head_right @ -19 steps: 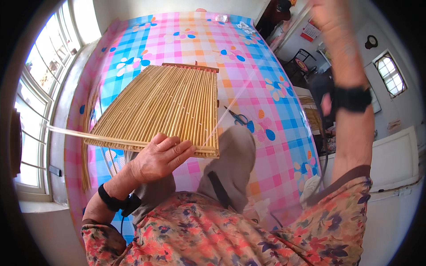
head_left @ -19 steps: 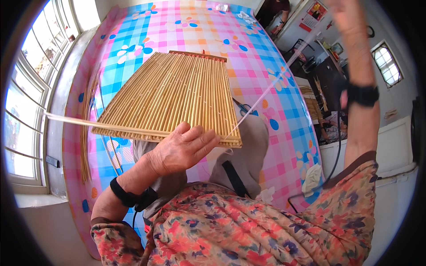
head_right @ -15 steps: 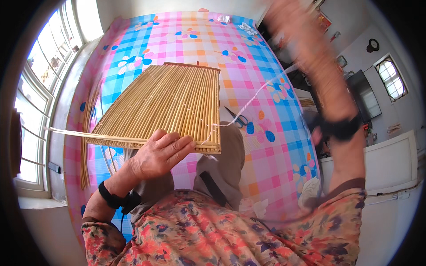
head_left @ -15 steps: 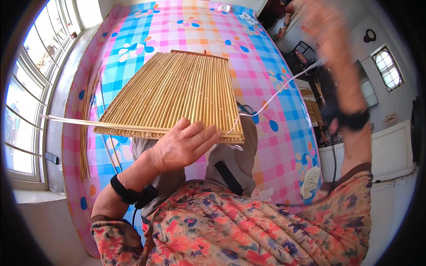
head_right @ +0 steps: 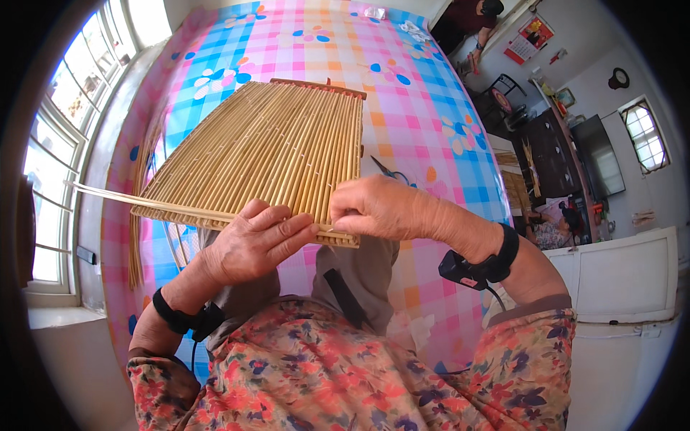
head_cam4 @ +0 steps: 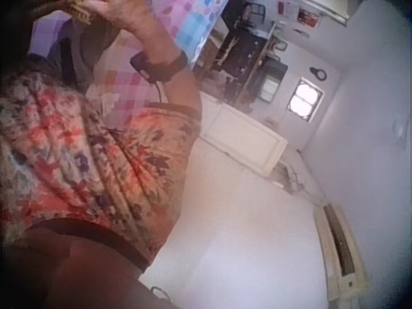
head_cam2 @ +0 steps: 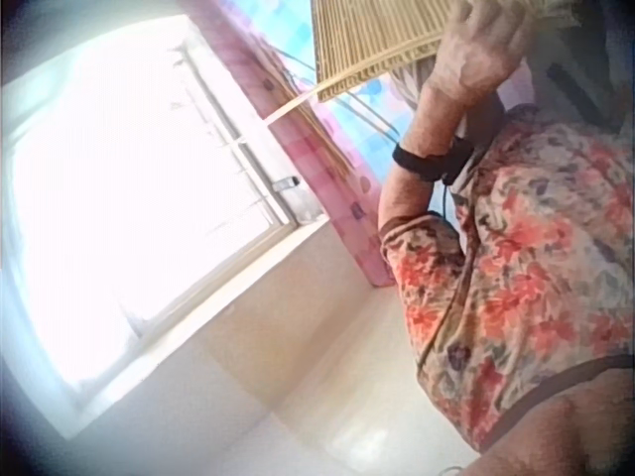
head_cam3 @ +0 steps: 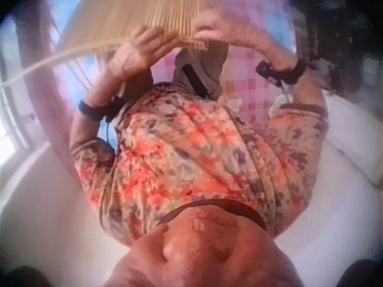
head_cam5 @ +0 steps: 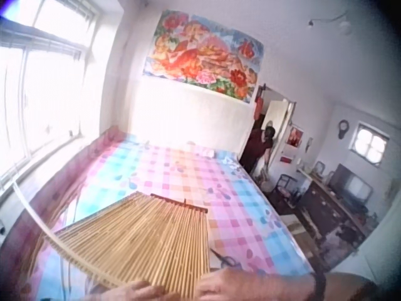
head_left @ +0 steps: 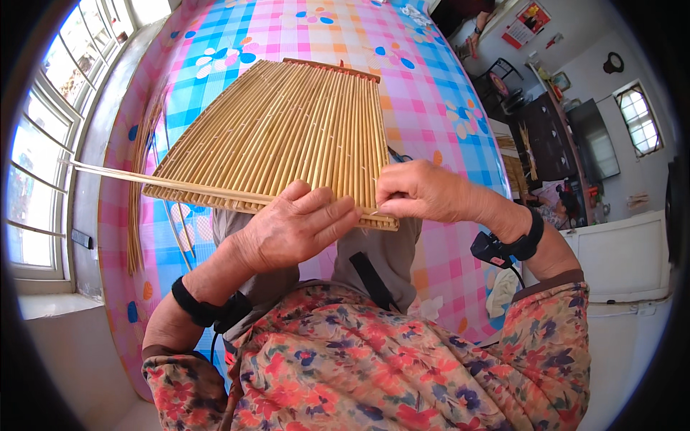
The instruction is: The person binds bamboo strips together with white thread using a needle. The person pulls the thread tight, aligns the strips, and handles the resulting bamboo mat while sitting on a chair.
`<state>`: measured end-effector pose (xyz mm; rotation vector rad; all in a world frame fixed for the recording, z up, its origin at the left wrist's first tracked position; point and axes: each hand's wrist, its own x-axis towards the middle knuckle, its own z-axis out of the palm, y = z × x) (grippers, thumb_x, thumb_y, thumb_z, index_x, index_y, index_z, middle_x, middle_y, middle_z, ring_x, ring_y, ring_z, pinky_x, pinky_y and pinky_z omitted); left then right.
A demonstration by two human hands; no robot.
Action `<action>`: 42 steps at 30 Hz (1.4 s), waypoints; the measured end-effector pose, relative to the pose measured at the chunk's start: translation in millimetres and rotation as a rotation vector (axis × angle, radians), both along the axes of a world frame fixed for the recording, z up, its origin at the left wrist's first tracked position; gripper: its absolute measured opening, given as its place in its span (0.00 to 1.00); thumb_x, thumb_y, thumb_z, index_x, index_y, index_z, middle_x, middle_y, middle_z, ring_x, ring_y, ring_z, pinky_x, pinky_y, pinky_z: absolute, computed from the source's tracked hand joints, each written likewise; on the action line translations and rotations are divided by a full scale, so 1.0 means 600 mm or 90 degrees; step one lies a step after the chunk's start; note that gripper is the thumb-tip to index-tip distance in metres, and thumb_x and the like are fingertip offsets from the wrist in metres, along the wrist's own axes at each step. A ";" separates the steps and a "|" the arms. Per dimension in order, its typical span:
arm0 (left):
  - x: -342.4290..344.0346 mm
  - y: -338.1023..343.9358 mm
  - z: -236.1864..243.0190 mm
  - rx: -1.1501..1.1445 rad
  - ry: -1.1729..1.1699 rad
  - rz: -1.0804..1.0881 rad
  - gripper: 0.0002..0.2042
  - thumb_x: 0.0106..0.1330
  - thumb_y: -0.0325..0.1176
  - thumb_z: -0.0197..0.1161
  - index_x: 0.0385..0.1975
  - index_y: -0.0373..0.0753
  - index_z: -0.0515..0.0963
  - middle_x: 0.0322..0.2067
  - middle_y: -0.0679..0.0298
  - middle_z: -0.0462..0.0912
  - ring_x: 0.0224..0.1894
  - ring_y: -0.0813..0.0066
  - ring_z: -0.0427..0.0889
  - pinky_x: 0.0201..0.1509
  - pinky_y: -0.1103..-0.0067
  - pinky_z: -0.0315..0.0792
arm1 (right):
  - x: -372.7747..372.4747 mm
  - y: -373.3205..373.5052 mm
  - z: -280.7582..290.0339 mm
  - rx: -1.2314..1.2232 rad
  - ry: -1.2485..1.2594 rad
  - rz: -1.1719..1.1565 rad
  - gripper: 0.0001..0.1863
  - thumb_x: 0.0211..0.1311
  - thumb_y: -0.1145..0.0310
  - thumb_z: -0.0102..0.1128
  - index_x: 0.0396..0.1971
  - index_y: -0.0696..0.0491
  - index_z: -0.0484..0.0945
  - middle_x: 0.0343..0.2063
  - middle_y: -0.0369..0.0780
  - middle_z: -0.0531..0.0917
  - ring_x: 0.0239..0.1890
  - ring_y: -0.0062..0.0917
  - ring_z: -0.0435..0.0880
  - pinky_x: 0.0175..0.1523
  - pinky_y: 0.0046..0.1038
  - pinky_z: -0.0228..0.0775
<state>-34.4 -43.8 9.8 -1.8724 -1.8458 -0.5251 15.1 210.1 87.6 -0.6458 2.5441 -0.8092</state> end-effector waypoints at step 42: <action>0.044 0.027 -0.028 0.060 -0.278 0.113 0.14 0.47 0.29 0.65 0.37 0.41 0.81 0.38 0.69 0.82 0.41 0.73 0.80 0.43 0.74 0.68 | -0.055 -0.097 0.036 -0.714 -0.205 -0.396 0.08 0.72 0.65 0.54 0.38 0.55 0.75 0.20 0.28 0.72 0.17 0.06 0.62 0.20 0.10 0.53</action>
